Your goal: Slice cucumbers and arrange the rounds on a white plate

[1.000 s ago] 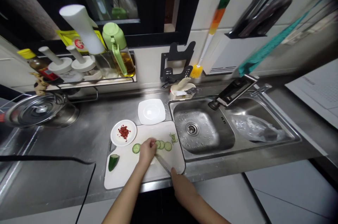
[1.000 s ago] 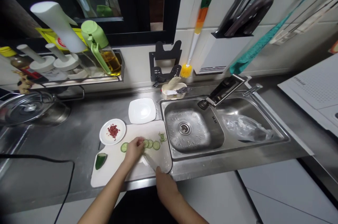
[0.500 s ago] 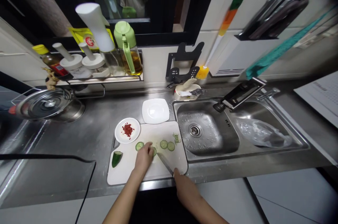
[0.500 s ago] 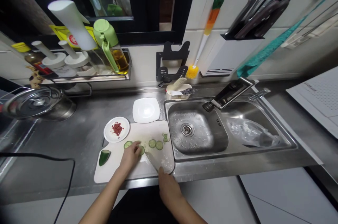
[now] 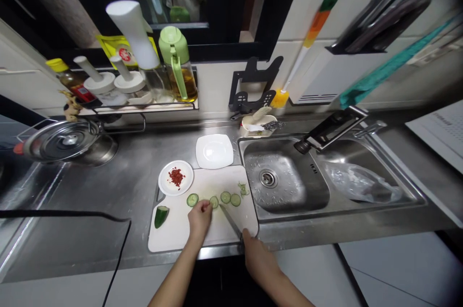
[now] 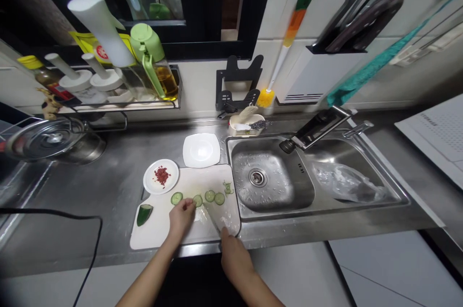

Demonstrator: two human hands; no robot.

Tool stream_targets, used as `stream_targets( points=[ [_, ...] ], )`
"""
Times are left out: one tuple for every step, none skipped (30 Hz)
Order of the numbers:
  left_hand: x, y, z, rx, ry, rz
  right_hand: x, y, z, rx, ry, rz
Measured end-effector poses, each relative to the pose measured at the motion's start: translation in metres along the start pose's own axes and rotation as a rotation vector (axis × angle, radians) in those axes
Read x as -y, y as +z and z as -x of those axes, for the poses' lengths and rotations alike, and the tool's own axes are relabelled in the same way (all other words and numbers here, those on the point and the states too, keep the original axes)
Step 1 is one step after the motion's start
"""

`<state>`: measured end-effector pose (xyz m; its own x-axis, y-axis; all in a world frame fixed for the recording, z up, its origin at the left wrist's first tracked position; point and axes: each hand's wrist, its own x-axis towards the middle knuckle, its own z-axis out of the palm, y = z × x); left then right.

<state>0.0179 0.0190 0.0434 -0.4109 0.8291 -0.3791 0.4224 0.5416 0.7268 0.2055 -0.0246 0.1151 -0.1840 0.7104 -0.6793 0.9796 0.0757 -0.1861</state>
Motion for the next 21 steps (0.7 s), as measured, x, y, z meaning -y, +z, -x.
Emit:
stream_targets(
  points=[
    [0.0, 0.0, -0.001, 0.0, -0.008, 0.007, 0.002, -0.005, 0.0, 0.014, 0.008, 0.007],
    [0.0, 0.001, -0.001, 0.002, -0.022, 0.018, 0.005, -0.009, 0.0, 0.029, 0.011, 0.012],
    [0.0, 0.001, -0.002, 0.011, -0.035, 0.033, 0.007, -0.013, -0.001, 0.044, 0.014, 0.011],
    [0.0, 0.0, -0.002, 0.026, -0.045, 0.05, 0.009, -0.017, -0.001, 0.052, 0.014, 0.005],
    [0.0, 0.0, -0.002, 0.048, -0.052, 0.064, 0.011, -0.019, -0.002, 0.055, 0.015, -0.002],
    [0.0, 0.0, -0.002, 0.074, -0.053, 0.073, 0.012, -0.021, -0.003, 0.053, 0.019, -0.005],
    [0.0, -0.001, -0.002, 0.097, -0.047, 0.072, 0.013, -0.022, -0.004, 0.049, 0.019, -0.006],
    [0.0, -0.002, -0.002, 0.113, -0.036, 0.055, 0.014, -0.022, -0.004, 0.046, 0.019, -0.004],
    [-0.001, -0.002, -0.002, 0.118, -0.021, 0.024, 0.015, -0.022, -0.005, 0.046, 0.016, 0.0],
    [-0.001, -0.003, -0.001, 0.109, -0.003, -0.012, 0.016, -0.021, -0.006, 0.046, 0.012, 0.006],
    [-0.001, -0.003, -0.001, 0.091, 0.015, -0.046, 0.017, -0.02, -0.006, 0.047, 0.006, 0.012],
    [-0.002, -0.003, -0.001, 0.068, 0.033, -0.076, 0.018, -0.019, -0.007, 0.048, -0.002, 0.017],
    [-0.002, -0.003, -0.001, 0.048, 0.051, -0.099, 0.019, -0.019, -0.007, 0.044, -0.01, 0.024],
    [-0.002, -0.002, -0.001, 0.033, 0.067, -0.117, 0.02, -0.019, -0.008, 0.036, -0.017, 0.031],
    [-0.002, -0.001, -0.001, 0.022, 0.082, -0.134, 0.022, -0.019, -0.008, 0.028, -0.026, 0.036],
    [-0.002, -0.001, -0.001, 0.015, 0.096, -0.153, 0.023, -0.019, -0.008, 0.023, -0.032, 0.041],
    [-0.002, 0.0, -0.002, 0.01, 0.107, -0.171, 0.025, -0.02, -0.009, 0.024, -0.035, 0.046],
    [-0.002, 0.001, -0.002, 0.007, 0.114, -0.184, 0.026, -0.02, -0.009, 0.03, -0.034, 0.052],
    [-0.002, 0.002, -0.002, 0.004, 0.119, -0.192, 0.027, -0.021, -0.009, 0.04, -0.035, 0.058],
    [-0.001, 0.002, -0.003, 0.003, 0.122, -0.195, 0.028, -0.022, -0.01, 0.052, -0.035, 0.063],
    [-0.001, 0.002, -0.003, 0.004, 0.126, -0.196, 0.028, -0.022, -0.01, 0.062, -0.034, 0.068]
  ],
)
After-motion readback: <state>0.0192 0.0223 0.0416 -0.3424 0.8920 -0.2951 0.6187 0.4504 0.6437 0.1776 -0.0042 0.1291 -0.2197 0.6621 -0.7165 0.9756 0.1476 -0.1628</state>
